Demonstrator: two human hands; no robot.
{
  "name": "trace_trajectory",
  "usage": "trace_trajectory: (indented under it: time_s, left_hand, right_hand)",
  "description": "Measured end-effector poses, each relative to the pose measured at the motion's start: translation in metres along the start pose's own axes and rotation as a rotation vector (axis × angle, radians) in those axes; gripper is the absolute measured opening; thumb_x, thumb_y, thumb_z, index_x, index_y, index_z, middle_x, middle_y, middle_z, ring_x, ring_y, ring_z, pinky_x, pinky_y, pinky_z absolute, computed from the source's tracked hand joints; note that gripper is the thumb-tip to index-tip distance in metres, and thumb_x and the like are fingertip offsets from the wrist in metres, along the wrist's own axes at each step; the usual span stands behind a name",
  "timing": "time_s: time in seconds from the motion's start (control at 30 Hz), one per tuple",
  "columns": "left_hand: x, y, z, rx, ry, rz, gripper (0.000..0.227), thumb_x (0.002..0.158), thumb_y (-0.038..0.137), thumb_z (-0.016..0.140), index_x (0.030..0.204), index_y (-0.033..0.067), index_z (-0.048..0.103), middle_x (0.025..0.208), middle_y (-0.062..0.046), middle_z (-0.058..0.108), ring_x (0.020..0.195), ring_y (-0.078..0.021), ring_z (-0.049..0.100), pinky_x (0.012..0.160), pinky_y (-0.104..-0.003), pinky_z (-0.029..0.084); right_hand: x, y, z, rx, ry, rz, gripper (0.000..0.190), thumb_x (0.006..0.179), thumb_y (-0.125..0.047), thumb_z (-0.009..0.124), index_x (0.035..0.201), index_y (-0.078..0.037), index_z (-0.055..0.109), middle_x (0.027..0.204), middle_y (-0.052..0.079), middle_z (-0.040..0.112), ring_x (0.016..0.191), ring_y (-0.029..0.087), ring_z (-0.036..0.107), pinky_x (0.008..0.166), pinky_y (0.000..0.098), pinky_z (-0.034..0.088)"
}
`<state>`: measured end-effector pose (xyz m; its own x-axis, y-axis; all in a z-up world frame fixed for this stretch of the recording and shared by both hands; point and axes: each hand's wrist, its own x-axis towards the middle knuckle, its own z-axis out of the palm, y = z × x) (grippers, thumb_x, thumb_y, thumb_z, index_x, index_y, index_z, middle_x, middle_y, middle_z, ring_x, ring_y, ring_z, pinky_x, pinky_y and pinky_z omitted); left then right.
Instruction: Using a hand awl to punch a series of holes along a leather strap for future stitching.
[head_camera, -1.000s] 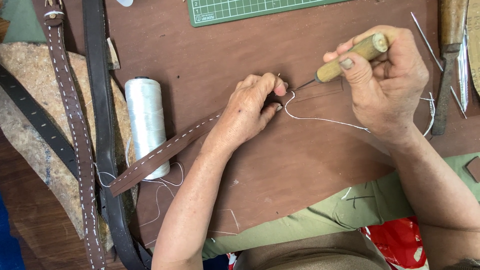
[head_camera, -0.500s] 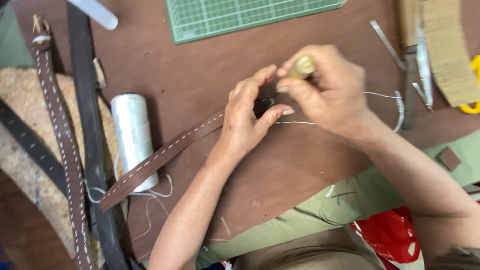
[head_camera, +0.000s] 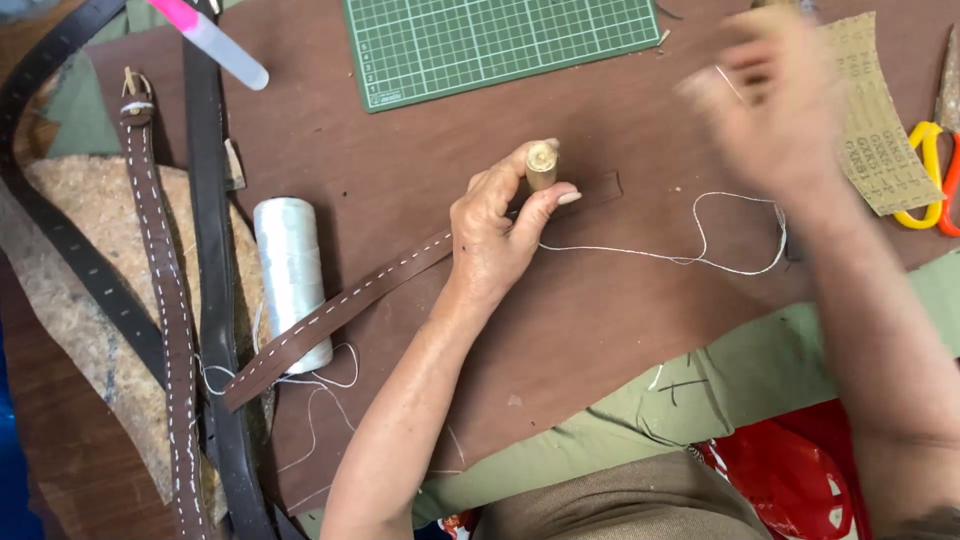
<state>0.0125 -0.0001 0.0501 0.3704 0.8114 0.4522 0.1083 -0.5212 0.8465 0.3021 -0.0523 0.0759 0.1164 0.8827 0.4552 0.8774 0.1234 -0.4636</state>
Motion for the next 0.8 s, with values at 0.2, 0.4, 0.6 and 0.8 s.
trace_trajectory:
  time_s: [0.2, 0.4, 0.6, 0.8]
  left_hand:
    - [0.006, 0.001, -0.002, -0.122, -0.01, 0.052, 0.012, 0.097, 0.016, 0.073, 0.106, 0.0107, 0.069, 0.1, 0.002, 0.07, 0.119, -0.0239, 0.072, 0.109, -0.037, 0.052]
    - [0.002, 0.006, 0.002, -0.039, -0.042, 0.078, 0.016, 0.096, 0.019, 0.075, 0.109, 0.0146, 0.067, 0.106, 0.008, 0.071, 0.102, -0.0157, 0.071, 0.106, -0.035, 0.047]
    - [0.001, 0.004, 0.001, -0.026, -0.032, 0.047, 0.017, 0.096, 0.022, 0.075, 0.11, 0.0175, 0.067, 0.113, 0.01, 0.071, 0.105, -0.0148, 0.071, 0.109, -0.035, 0.045]
    - [0.001, 0.004, 0.001, -0.031, -0.038, 0.013, 0.018, 0.095, 0.024, 0.075, 0.111, 0.0189, 0.067, 0.113, 0.01, 0.072, 0.105, -0.015, 0.07, 0.108, -0.034, 0.045]
  right_hand:
    - [-0.044, 0.145, 0.008, -0.624, -0.086, 0.249, 0.051, 0.106, -0.037, 0.083, 0.127, 0.005, 0.061, 0.109, 0.031, 0.062, 0.092, 0.054, 0.061, 0.073, 0.0611, 0.049]
    - [-0.044, 0.155, 0.019, -0.602, -0.049, 0.309, 0.047, 0.091, -0.03, 0.074, 0.126, 0.0, 0.066, 0.111, 0.028, 0.067, 0.095, 0.048, 0.064, 0.078, 0.0545, 0.052]
    - [-0.026, 0.099, 0.009, -0.299, 0.016, 0.422, 0.045, 0.08, -0.014, 0.068, 0.125, -0.007, 0.064, 0.112, 0.016, 0.059, 0.095, 0.036, 0.057, 0.081, 0.0449, 0.047]
    - [0.001, -0.051, -0.059, -0.026, 0.017, 0.072, 0.043, 0.104, 0.005, 0.075, 0.144, 0.006, 0.06, 0.12, 0.018, 0.051, 0.091, 0.025, 0.05, 0.079, 0.0404, 0.055]
